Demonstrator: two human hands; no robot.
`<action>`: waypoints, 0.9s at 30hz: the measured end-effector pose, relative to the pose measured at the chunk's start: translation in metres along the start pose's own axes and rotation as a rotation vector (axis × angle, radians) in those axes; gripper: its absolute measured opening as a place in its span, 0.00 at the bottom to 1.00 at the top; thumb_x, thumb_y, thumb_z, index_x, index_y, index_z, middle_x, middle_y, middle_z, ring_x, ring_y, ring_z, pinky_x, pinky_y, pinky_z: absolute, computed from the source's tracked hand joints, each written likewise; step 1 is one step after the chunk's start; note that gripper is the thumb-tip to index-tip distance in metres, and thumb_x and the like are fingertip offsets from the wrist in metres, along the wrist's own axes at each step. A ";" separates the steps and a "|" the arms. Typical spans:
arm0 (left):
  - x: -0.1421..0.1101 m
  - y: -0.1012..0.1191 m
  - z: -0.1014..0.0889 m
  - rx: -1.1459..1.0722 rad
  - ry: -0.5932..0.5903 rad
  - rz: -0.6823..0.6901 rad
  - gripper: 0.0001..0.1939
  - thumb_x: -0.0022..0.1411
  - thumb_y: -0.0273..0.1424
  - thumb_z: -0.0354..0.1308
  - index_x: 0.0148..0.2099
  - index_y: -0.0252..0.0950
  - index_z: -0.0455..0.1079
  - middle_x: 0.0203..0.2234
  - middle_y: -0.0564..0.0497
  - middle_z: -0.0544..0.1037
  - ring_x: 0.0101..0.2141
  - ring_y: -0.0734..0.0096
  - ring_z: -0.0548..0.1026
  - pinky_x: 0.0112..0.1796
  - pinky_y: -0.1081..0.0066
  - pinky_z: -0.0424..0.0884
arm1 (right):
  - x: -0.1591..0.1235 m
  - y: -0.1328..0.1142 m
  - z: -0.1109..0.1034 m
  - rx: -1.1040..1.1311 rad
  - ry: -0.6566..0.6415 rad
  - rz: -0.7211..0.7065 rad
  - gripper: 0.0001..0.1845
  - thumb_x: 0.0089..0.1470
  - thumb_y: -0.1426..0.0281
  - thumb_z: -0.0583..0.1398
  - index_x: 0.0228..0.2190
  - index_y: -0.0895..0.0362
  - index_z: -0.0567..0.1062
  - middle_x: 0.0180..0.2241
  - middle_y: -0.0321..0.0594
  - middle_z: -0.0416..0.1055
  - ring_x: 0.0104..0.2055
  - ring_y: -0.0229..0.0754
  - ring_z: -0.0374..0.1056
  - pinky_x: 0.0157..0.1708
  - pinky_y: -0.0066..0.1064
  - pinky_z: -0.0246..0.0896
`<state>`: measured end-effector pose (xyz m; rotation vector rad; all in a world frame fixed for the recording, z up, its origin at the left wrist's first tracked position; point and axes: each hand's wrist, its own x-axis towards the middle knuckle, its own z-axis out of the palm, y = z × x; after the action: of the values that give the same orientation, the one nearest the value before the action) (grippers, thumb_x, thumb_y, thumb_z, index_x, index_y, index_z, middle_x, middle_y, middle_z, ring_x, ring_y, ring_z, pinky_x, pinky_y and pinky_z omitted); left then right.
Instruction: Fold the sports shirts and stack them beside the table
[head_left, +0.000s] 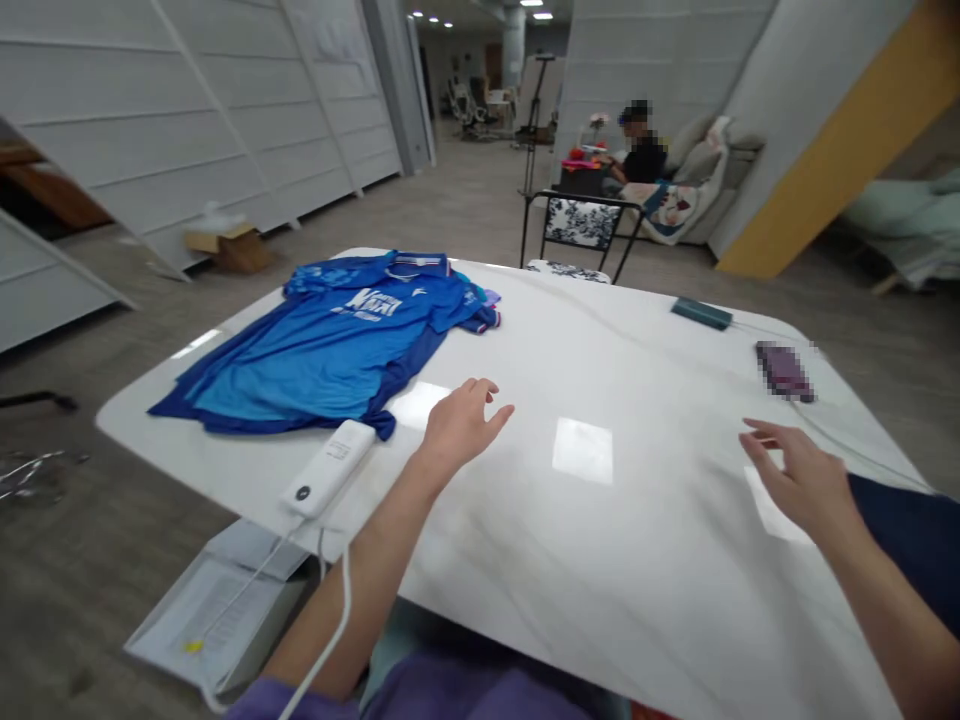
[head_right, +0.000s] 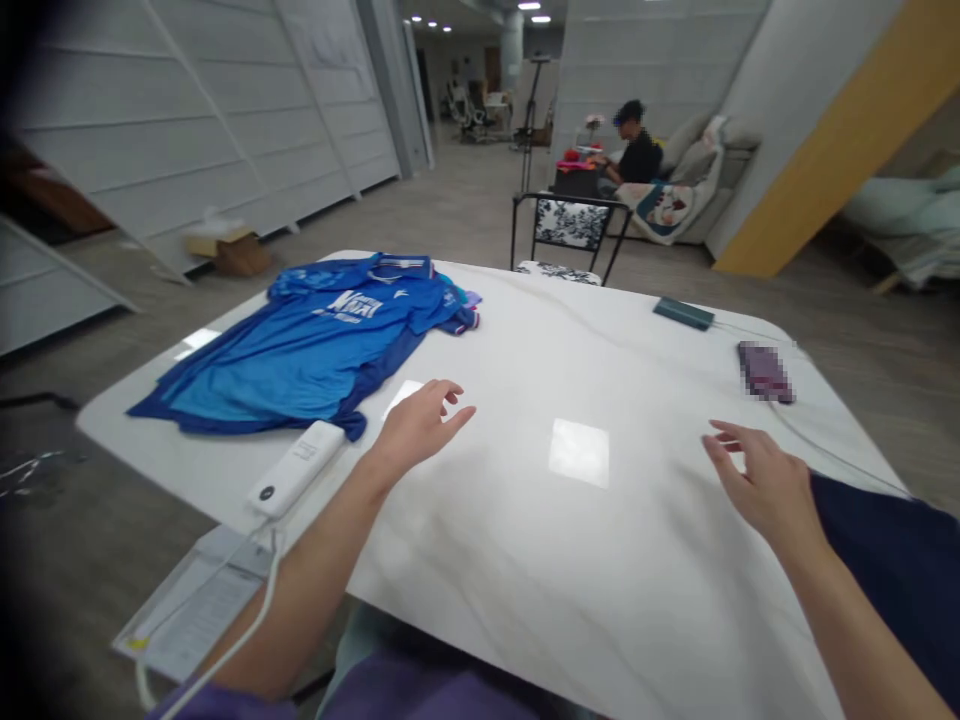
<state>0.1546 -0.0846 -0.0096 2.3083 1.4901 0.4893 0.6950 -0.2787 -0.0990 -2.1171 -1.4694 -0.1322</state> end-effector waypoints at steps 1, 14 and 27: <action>-0.003 -0.024 -0.011 0.028 0.053 -0.046 0.15 0.79 0.45 0.62 0.59 0.43 0.75 0.53 0.46 0.85 0.48 0.57 0.84 0.46 0.60 0.76 | 0.023 -0.043 0.018 0.078 -0.075 -0.054 0.26 0.69 0.38 0.58 0.59 0.32 0.81 0.52 0.58 0.83 0.53 0.65 0.82 0.42 0.61 0.75; -0.043 -0.202 -0.047 0.376 0.177 -0.560 0.18 0.77 0.42 0.60 0.61 0.39 0.77 0.56 0.39 0.82 0.56 0.42 0.80 0.53 0.50 0.74 | 0.283 -0.453 0.320 0.330 -0.365 -0.162 0.21 0.72 0.53 0.63 0.55 0.56 0.80 0.54 0.50 0.84 0.55 0.54 0.79 0.60 0.44 0.73; -0.045 -0.211 -0.061 0.263 0.184 -0.492 0.09 0.82 0.34 0.55 0.51 0.41 0.76 0.48 0.44 0.85 0.51 0.49 0.82 0.47 0.57 0.74 | 0.340 -0.486 0.373 0.226 -0.170 -0.038 0.13 0.75 0.58 0.57 0.52 0.52 0.73 0.52 0.51 0.81 0.60 0.61 0.74 0.69 0.60 0.61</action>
<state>-0.0594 -0.0378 -0.0588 1.9999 2.2427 0.3901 0.3135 0.3082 -0.0974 -1.9572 -1.5421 0.1956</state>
